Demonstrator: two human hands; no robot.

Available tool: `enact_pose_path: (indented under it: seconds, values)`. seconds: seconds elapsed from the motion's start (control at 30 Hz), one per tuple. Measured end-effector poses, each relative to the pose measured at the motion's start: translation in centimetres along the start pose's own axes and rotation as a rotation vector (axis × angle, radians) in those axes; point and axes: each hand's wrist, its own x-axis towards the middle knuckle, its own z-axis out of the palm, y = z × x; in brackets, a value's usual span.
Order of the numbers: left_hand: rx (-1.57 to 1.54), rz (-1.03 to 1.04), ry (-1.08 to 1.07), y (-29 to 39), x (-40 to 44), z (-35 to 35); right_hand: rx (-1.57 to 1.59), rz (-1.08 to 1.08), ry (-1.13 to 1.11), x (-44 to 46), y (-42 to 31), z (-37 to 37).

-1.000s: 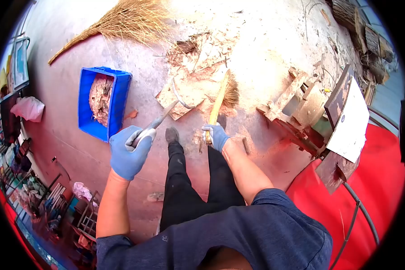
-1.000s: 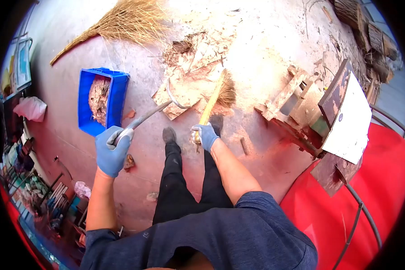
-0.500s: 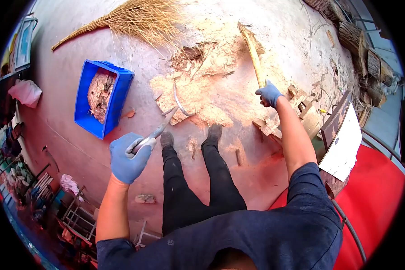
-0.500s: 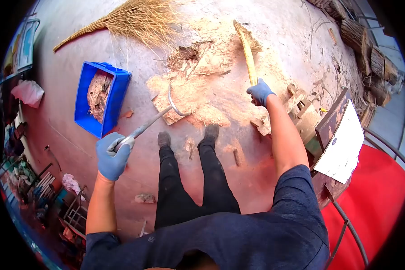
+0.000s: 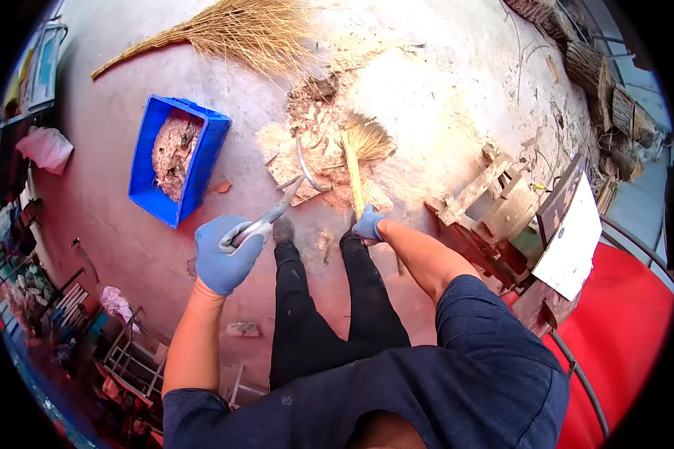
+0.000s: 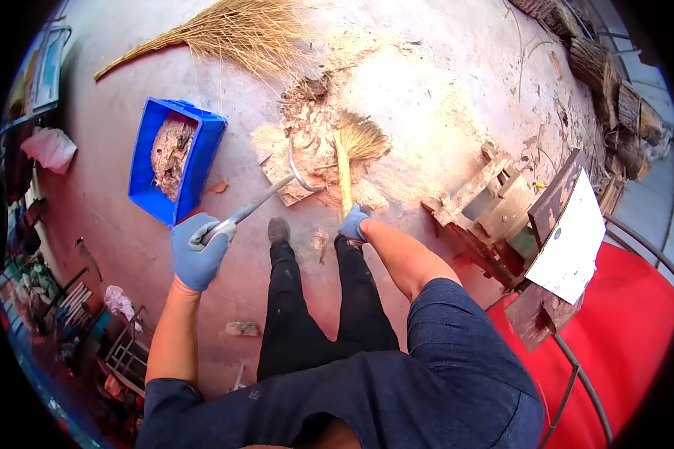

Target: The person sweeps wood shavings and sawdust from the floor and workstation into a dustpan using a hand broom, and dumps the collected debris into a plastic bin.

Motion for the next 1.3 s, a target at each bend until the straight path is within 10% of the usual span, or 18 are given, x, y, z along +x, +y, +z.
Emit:
enact_pose_path:
  seconds: [0.17,0.67,1.3]
  values:
    - [-0.074,-0.015,-0.035,-1.5,-1.1,-0.6,-0.074,-0.226,-0.106,2.0,1.8,7.9]
    - [-0.23,0.094,-0.284,-0.4,-8.5,-12.1,0.554,-0.017,0.063,-19.3,-2.0,14.6]
    - [-0.715,0.172,0.17,-7.2,-21.5,-36.4,1.141,-0.511,0.605,-47.2,5.1,40.3]
